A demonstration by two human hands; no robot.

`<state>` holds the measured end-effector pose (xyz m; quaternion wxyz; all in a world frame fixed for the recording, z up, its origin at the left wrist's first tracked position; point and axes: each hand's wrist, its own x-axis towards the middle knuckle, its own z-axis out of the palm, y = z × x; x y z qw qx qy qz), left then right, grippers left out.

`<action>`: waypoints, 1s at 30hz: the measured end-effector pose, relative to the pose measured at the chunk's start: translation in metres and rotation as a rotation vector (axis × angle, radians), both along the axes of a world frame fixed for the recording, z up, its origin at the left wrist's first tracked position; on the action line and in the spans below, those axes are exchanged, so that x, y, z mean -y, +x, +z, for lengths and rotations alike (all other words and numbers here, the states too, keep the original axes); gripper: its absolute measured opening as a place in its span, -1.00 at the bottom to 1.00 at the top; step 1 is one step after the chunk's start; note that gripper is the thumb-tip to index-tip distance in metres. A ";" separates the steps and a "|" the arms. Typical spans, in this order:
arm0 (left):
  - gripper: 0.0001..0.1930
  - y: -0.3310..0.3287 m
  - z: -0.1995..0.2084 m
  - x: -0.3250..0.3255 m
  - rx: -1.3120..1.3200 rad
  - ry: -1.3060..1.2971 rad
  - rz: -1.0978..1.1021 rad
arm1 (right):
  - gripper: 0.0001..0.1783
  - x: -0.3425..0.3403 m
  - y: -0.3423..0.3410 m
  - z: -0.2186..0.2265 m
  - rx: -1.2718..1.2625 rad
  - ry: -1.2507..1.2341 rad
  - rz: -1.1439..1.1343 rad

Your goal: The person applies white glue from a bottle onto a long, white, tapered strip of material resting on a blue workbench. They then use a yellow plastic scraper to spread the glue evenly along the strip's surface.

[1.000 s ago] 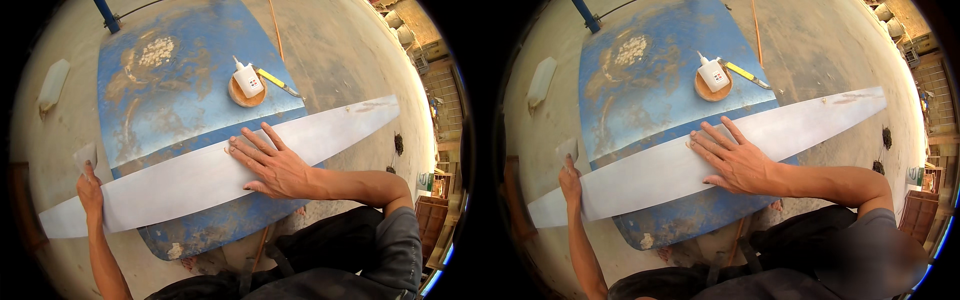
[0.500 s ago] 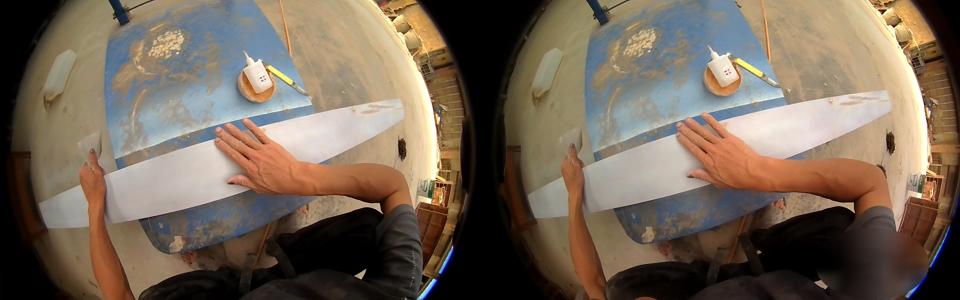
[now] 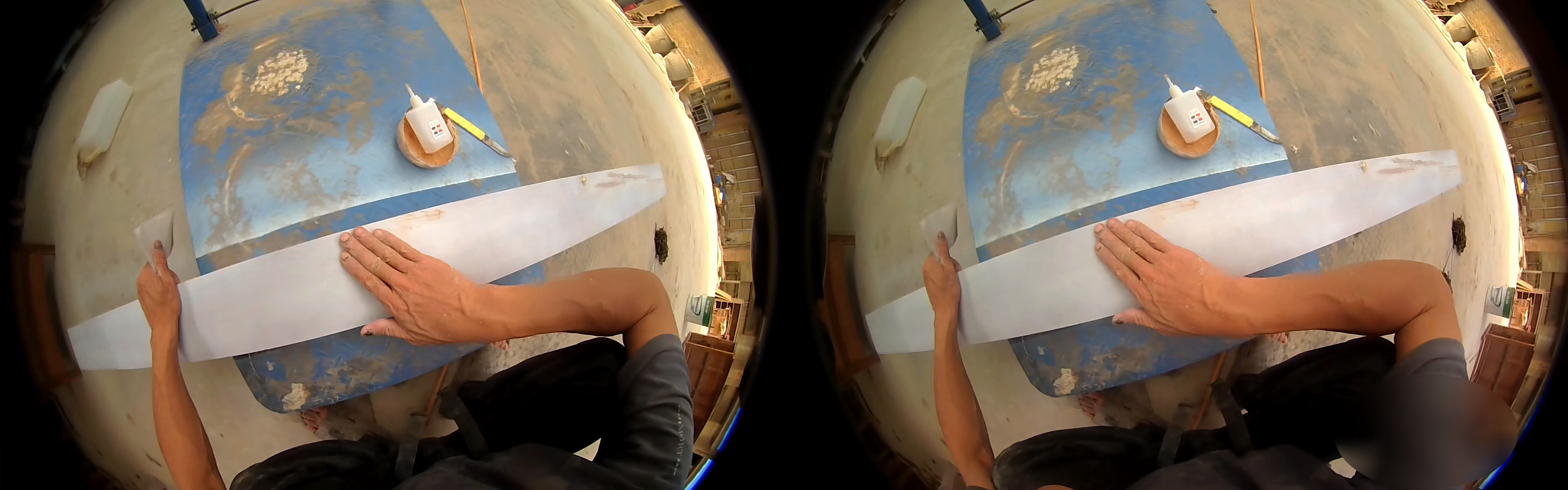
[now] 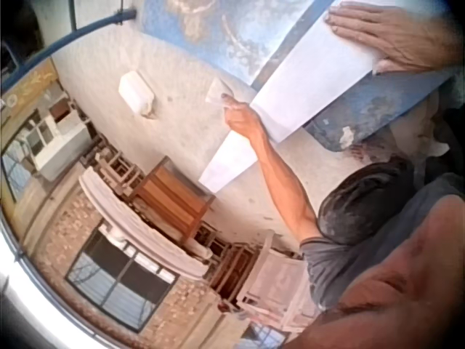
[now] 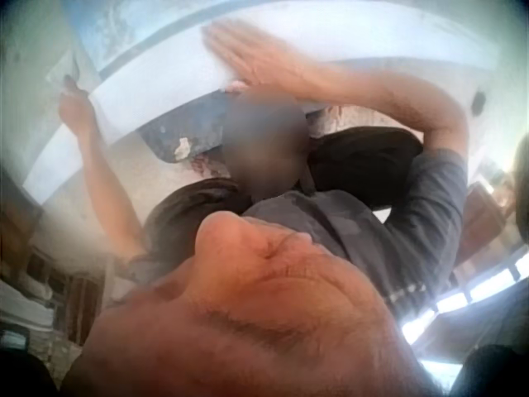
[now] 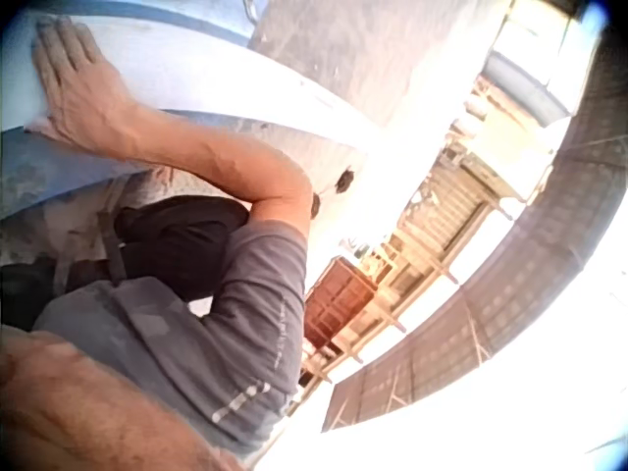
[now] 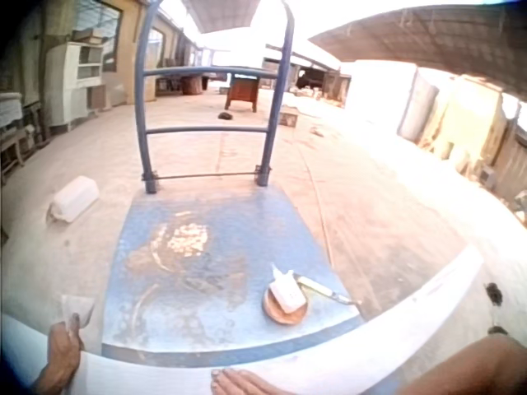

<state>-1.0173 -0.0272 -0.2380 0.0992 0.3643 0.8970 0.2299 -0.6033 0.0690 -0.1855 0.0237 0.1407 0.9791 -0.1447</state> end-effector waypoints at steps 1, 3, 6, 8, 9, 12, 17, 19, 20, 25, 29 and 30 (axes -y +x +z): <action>-0.17 0.002 0.001 -0.003 0.001 0.003 0.009 | -0.01 0.000 -0.008 -0.002 -0.011 0.046 0.012; -0.18 -0.001 -0.001 0.000 0.023 -0.003 0.003 | 0.00 0.001 -0.023 -0.006 -0.047 0.026 0.010; -0.18 -0.006 -0.002 0.003 0.028 0.021 0.007 | 0.01 0.001 -0.015 -0.002 -0.004 0.032 0.005; -0.19 -0.009 -0.003 0.008 0.012 0.037 0.004 | 0.01 0.003 0.002 0.003 0.049 0.040 0.008; -0.19 -0.007 -0.002 0.006 -0.005 0.040 -0.006 | 0.02 0.006 0.007 0.008 0.085 0.050 -0.006; -0.19 0.001 -0.001 -0.001 -0.015 0.029 -0.018 | 0.04 0.012 -0.005 0.010 0.068 0.046 -0.034; -0.18 -0.001 -0.003 -0.002 -0.030 0.060 -0.032 | 0.04 0.013 -0.042 -0.007 -0.121 0.052 0.043; -0.18 -0.004 -0.006 0.003 0.003 0.075 -0.029 | 0.05 0.008 -0.031 -0.003 -0.070 0.051 0.047; -0.18 -0.004 -0.005 0.002 0.015 0.081 -0.028 | 0.06 0.003 -0.018 0.001 -0.022 0.066 -0.006; -0.19 -0.002 -0.003 0.003 0.022 0.063 -0.026 | 0.09 -0.005 0.062 0.013 0.199 0.114 -0.216; -0.21 -0.010 -0.007 0.001 0.004 0.020 -0.031 | 0.08 0.001 0.060 0.011 0.132 0.072 -0.250; -0.21 -0.008 -0.006 0.000 0.009 0.018 -0.035 | 0.09 0.002 0.049 0.011 0.117 0.074 -0.228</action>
